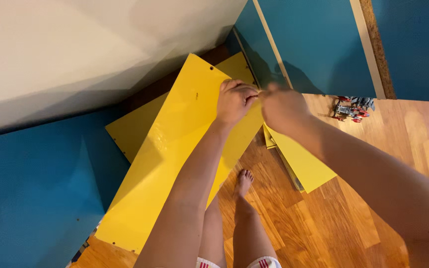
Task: The person assembles a yellow flat-pack furniture unit by hand, using a screwdriver to tighten screws into pre-drilled holes on the panels. The person repeatedly reaches for screws and fastens them, then lifts and repositions the panels to continue assembly.
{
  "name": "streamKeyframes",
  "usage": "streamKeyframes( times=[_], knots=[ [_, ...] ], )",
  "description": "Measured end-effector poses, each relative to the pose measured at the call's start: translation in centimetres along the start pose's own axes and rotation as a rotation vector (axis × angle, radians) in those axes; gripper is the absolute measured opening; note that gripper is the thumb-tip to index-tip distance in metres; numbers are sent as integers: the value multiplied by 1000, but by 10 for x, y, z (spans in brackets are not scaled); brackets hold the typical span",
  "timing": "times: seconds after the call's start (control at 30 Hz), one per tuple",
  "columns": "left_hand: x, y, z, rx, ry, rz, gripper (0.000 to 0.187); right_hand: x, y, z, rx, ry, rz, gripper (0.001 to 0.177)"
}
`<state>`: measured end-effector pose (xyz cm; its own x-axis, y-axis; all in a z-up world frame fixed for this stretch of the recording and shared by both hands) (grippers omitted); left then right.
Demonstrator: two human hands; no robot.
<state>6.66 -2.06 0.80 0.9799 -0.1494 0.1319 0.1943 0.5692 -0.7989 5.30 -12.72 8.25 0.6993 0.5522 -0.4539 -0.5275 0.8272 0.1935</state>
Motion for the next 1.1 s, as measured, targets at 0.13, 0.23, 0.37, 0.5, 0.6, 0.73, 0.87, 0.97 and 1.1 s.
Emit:
streamKeyframes(
  times=[0.13,0.23,0.37,0.5,0.6,0.73,0.87,0.97,1.1],
  knots=[
    [0,-3,4,-20,-20,1,11,4,-34,-10,271,188,-271,37],
    [1,-7,4,22,-24,12,11,6,-36,-3,166,239,-252,27],
    [1,-6,5,6,28,46,24,8,-8,15,-187,118,7,35],
    [0,-5,3,59,75,-18,23,5,18,20,-317,40,186,31],
    [1,-1,2,-8,72,42,13,6,16,37,-228,-124,134,36],
    [1,-2,-2,66,14,19,13,-1,-14,9,80,295,-182,24],
    [1,-2,-2,44,-3,45,14,-1,-2,29,-52,53,2,28],
    [2,-6,1,54,-25,60,15,-4,9,38,-143,-137,121,27],
    [1,-7,1,87,32,86,18,-3,-2,30,146,-194,69,26]
  ],
)
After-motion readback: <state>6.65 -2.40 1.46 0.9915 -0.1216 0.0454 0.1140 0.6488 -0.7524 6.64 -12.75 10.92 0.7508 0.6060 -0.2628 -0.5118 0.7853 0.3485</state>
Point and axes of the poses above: each hand's wrist, its own x-axis towards the middle knuckle, its own z-axis out of the back of the hand, y = z × x, the point moved 8 cm from there along x, towards the middle knuckle, and after that the axes turned 14 degrees about z, right-handed, at the moved point
